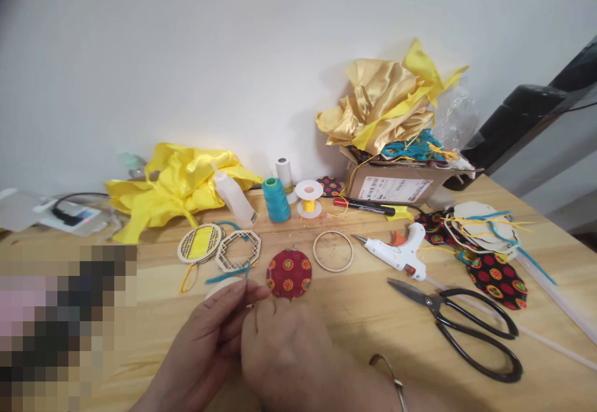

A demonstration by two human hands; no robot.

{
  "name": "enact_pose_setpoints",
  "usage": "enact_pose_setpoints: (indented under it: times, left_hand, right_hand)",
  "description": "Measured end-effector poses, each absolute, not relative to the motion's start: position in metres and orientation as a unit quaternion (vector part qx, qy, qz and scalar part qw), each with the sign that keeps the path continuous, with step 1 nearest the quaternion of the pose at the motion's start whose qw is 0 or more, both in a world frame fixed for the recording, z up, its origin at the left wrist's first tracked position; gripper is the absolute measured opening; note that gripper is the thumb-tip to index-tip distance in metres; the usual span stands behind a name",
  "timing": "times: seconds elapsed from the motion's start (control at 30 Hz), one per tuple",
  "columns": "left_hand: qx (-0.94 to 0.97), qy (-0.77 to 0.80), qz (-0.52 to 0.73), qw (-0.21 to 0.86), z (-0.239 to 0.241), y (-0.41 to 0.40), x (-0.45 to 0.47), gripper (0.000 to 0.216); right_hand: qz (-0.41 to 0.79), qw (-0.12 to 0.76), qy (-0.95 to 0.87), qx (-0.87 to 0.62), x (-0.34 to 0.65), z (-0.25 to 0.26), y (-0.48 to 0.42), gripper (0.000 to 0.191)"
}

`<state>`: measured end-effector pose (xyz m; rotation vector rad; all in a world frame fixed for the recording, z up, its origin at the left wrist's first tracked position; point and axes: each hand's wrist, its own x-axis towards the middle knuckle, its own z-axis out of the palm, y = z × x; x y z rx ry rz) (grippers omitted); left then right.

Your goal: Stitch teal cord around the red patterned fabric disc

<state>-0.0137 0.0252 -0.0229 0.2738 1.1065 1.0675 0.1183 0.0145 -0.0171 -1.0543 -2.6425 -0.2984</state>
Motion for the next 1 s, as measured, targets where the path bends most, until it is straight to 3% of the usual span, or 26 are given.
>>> enact_pose_setpoints:
  times: [0.6,0.87,1.0]
  left_hand:
    - [0.165,0.477,0.494,0.708,-0.024,0.026,-0.016,0.023]
    - [0.181,0.485,0.520,0.679,-0.020,0.025,-0.012,0.023]
    - [0.195,0.486,0.522,0.673,-0.020,0.024,-0.012,0.022]
  right_hand:
    - [-0.018,0.032,-0.945,-0.324,0.122,-0.033,0.013,0.008]
    - [0.109,0.057,-0.931,-0.343,0.132,-0.012,0.021,0.010]
    - [0.293,0.195,-0.805,-0.478,0.140,0.004,0.042,0.014]
